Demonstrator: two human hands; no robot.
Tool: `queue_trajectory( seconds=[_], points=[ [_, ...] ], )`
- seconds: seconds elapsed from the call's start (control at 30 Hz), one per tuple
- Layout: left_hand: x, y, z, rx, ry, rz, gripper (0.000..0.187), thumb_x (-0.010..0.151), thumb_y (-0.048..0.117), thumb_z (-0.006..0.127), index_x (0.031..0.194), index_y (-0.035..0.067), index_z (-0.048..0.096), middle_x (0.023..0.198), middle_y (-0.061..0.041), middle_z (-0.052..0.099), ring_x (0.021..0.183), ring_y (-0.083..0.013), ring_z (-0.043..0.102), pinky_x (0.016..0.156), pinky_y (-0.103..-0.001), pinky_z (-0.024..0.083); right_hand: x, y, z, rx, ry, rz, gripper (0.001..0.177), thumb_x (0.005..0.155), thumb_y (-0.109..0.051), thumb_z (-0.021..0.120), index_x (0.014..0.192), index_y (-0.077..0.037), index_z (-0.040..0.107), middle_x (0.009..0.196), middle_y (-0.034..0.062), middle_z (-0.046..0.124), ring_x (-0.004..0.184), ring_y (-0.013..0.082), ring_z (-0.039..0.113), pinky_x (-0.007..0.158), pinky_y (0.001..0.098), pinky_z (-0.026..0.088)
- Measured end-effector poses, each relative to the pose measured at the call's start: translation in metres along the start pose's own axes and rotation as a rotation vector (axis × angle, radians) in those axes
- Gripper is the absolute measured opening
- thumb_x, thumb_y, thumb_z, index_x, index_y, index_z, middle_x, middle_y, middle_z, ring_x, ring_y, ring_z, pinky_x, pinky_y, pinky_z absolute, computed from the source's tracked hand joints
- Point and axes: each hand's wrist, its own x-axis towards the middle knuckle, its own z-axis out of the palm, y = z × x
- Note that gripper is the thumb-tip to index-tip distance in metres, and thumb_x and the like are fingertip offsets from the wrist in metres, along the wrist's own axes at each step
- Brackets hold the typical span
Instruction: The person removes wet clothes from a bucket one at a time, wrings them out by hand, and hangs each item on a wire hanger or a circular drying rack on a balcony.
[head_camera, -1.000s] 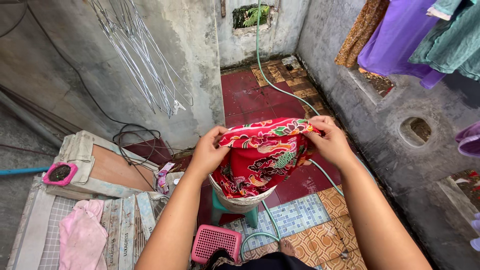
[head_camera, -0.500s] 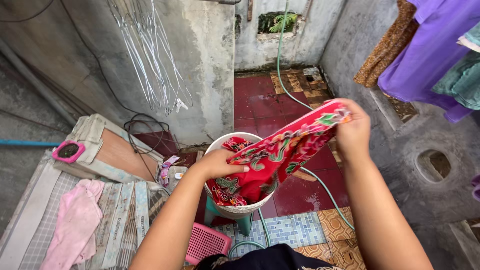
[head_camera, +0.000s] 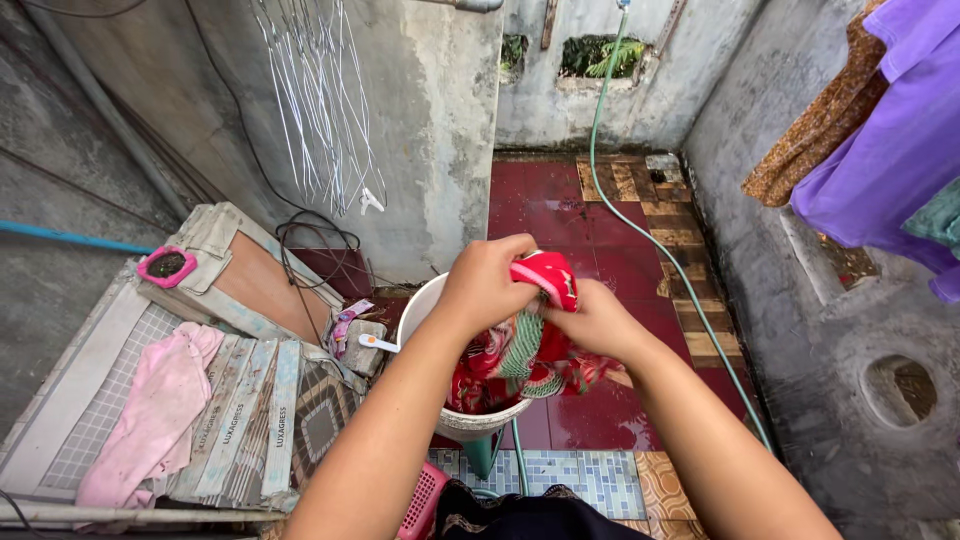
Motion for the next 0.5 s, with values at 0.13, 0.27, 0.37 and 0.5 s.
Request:
queue_trajectory(
  seconds=[0.13, 0.27, 0.37, 0.5],
  points=[
    [-0.027, -0.056, -0.004, 0.222, -0.265, -0.352, 0.041, 0.075, 0.052, 0.079, 0.092, 0.016, 0.078, 0.085, -0.014, 0.074, 0.083, -0.0345, 0.071, 0.074, -0.045, 0.054, -0.003, 0.001, -0.035, 0.134, 0.312, 0.006, 0.019, 0.097, -0.001, 0.059, 0.109, -0.002, 0.073, 0.099, 0.004, 0.075, 0.093, 0.0106, 0.067, 0.085, 0.0273, 0.054],
    [-0.109, -0.152, 0.032, 0.442, -0.338, -0.552, 0.035, 0.082, 0.042, 0.071, 0.111, 0.023, 0.076, 0.103, -0.016, 0.073, 0.1, -0.0359, 0.069, 0.089, -0.048, 0.052, -0.01, 0.009, -0.083, 0.625, 0.64, 0.027, 0.026, 0.094, 0.005, 0.051, 0.109, -0.006, 0.069, 0.095, 0.0032, 0.073, 0.085, 0.014, 0.069, 0.08, 0.03, 0.056],
    [-0.124, -0.183, 0.036, 0.5, -0.061, -0.726, 0.037, 0.078, 0.025, 0.069, 0.114, 0.025, 0.076, 0.098, -0.017, 0.074, 0.097, -0.0359, 0.07, 0.091, -0.052, 0.048, -0.013, 0.028, -0.094, 0.537, 0.68, -0.034, 0.03, 0.092, 0.006, 0.052, 0.115, -0.004, 0.068, 0.103, 0.0062, 0.072, 0.092, 0.0156, 0.068, 0.085, 0.0304, 0.055],
    [-0.091, -0.128, 0.026, 0.146, 0.387, -0.506, 0.036, 0.081, 0.011, 0.064, 0.115, 0.016, 0.074, 0.094, -0.02, 0.073, 0.09, -0.0384, 0.073, 0.078, -0.045, 0.057, -0.013, 0.025, -0.08, -0.477, 0.544, -0.043, 0.041, 0.082, 0.0, 0.076, 0.121, -0.006, 0.069, 0.117, 0.0171, 0.065, 0.108, 0.0269, 0.065, 0.092, 0.0371, 0.051]
  ],
)
